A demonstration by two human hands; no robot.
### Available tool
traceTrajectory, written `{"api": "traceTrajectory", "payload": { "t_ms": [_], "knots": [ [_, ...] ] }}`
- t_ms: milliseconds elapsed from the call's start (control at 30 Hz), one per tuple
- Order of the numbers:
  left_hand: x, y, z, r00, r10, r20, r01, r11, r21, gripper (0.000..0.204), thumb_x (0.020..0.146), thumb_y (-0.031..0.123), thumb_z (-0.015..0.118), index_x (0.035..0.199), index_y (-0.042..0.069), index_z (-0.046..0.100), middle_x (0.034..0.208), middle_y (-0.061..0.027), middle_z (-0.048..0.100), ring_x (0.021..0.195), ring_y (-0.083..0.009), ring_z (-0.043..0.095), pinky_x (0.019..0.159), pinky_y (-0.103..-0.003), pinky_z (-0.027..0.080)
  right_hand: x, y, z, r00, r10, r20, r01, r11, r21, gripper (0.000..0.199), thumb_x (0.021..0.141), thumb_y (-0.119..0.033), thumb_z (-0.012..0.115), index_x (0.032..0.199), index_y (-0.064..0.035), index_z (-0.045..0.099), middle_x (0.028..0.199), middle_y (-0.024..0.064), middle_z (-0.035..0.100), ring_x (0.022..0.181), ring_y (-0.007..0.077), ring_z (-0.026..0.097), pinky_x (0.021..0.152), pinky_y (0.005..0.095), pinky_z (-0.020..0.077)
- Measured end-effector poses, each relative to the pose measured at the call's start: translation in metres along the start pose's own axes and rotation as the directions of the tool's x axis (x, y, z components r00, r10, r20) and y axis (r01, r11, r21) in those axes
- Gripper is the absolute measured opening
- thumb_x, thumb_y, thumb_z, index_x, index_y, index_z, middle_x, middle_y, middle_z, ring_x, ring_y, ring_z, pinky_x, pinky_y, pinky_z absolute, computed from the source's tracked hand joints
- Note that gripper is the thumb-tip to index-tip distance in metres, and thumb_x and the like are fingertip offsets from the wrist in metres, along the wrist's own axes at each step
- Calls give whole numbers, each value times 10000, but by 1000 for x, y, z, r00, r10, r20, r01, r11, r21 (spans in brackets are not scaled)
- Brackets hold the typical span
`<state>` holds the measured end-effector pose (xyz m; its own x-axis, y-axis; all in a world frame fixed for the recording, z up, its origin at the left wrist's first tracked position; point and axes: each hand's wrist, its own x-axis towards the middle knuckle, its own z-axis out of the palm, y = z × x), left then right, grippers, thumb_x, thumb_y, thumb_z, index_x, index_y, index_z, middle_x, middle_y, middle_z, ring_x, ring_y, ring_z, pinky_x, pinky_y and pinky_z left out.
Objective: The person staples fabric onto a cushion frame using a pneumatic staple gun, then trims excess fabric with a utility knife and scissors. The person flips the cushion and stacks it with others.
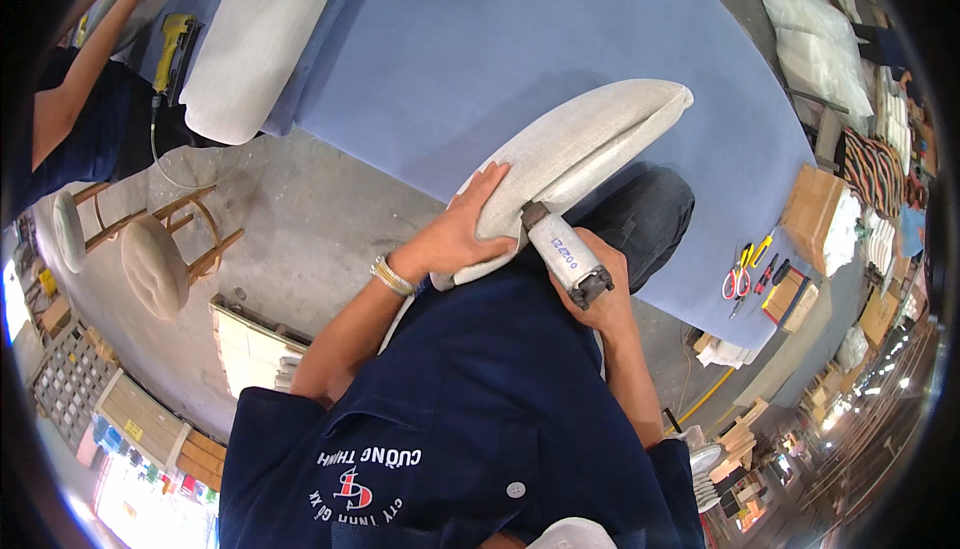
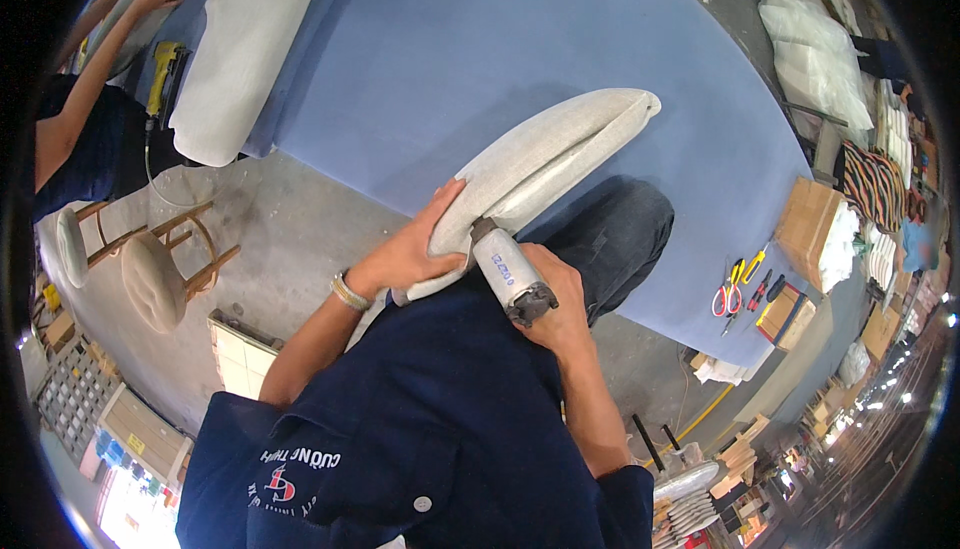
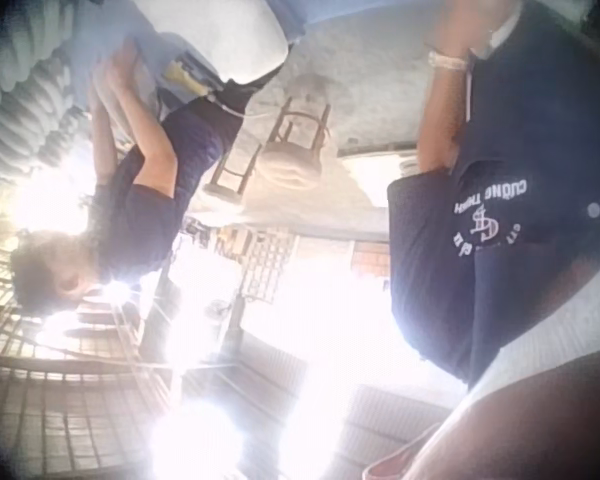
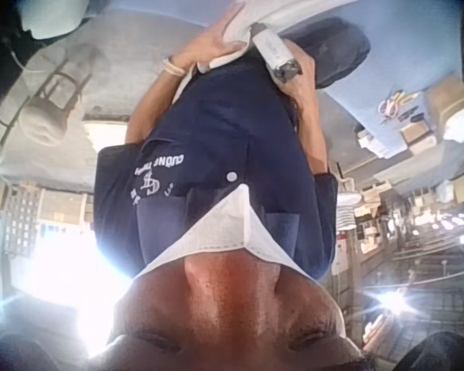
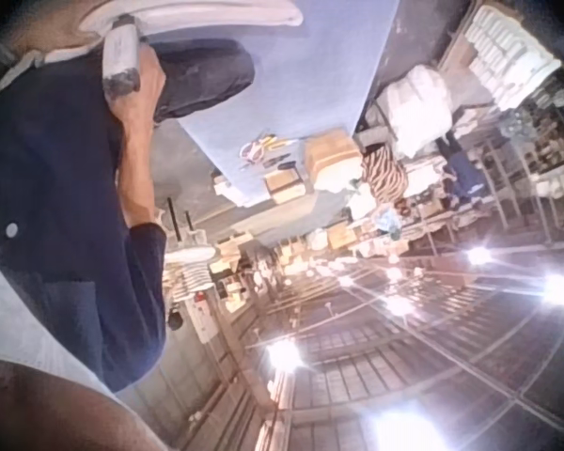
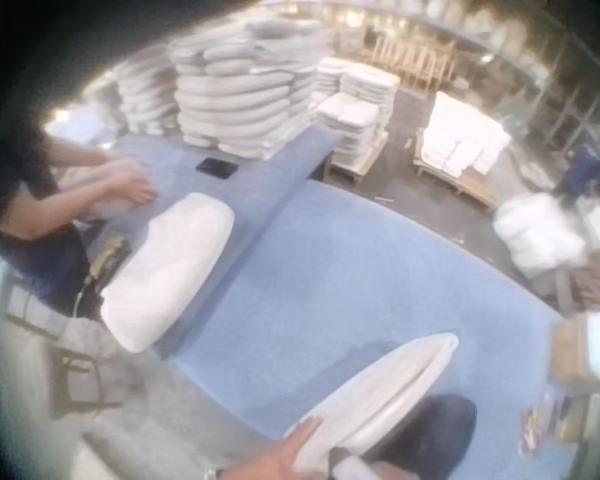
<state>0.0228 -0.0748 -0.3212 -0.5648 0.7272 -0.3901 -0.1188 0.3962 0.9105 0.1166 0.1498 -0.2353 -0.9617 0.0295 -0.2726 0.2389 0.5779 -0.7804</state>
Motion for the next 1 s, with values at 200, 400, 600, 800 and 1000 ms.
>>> {"api": "traceTrajectory", "payload": {
  "t_ms": [200, 400, 600, 800, 1000],
  "knots": [
    [-7, 17, 20, 987, -86, -133, 115, 967, 229, 948, 909, 311, 722, 1629, 22, 178, 1630, -311, 298, 1511, -488, 297, 1218, -517, 320, -6, -2, 2, 1000, 14, -28, -14, 1000, -1, 312, 767, -122, 790, 1050, -30, 697, 885, 160, 705, 799, 365, 712, 723, 374, 554],
    [-10, 22, 24, 981, -49, -187, 112, 932, 346, 935, 881, 194, 744, 1603, -21, 190, 1586, -312, 368, 1448, -491, 393, 1128, -493, 448, -13, -2, -2, 995, 61, 73, -60, 998, -25, 460, 729, -118, 783, 1168, -17, 686, 1075, 198, 735, 972, 401, 716, 851, 415, 571],
    [-8, 23, 24, 979, -61, -193, 124, 934, 334, 926, 874, 147, 749, 1597, -30, 199, 1588, -306, 368, 1444, -492, 395, 1120, -502, 454, -13, 2, -4, 994, 44, 97, -47, 998, 33, 484, 730, -139, 784, 1185, -8, 683, 1108, 212, 729, 1018, 410, 708, 887, 418, 565],
    [-10, 22, 26, 981, -62, -184, 124, 931, 344, 941, 861, 108, 749, 1604, -28, 188, 1601, -295, 355, 1472, -462, 371, 1159, -485, 421, -12, -1, -5, 990, 68, 121, -77, 994, 72, 486, 730, -131, 785, 1187, -4, 678, 1120, 215, 722, 1032, 415, 701, 893, 422, 564],
    [-10, 19, 31, 977, -68, -200, 137, 926, 353, 936, 863, 77, 734, 1610, -27, 179, 1615, -285, 340, 1500, -440, 337, 1185, -473, 393, -11, -4, 1, 981, 139, 134, -147, 987, 57, 460, 717, -114, 789, 1151, -17, 673, 1059, 217, 713, 990, 435, 691, 855, 430, 558]
  ]
}}
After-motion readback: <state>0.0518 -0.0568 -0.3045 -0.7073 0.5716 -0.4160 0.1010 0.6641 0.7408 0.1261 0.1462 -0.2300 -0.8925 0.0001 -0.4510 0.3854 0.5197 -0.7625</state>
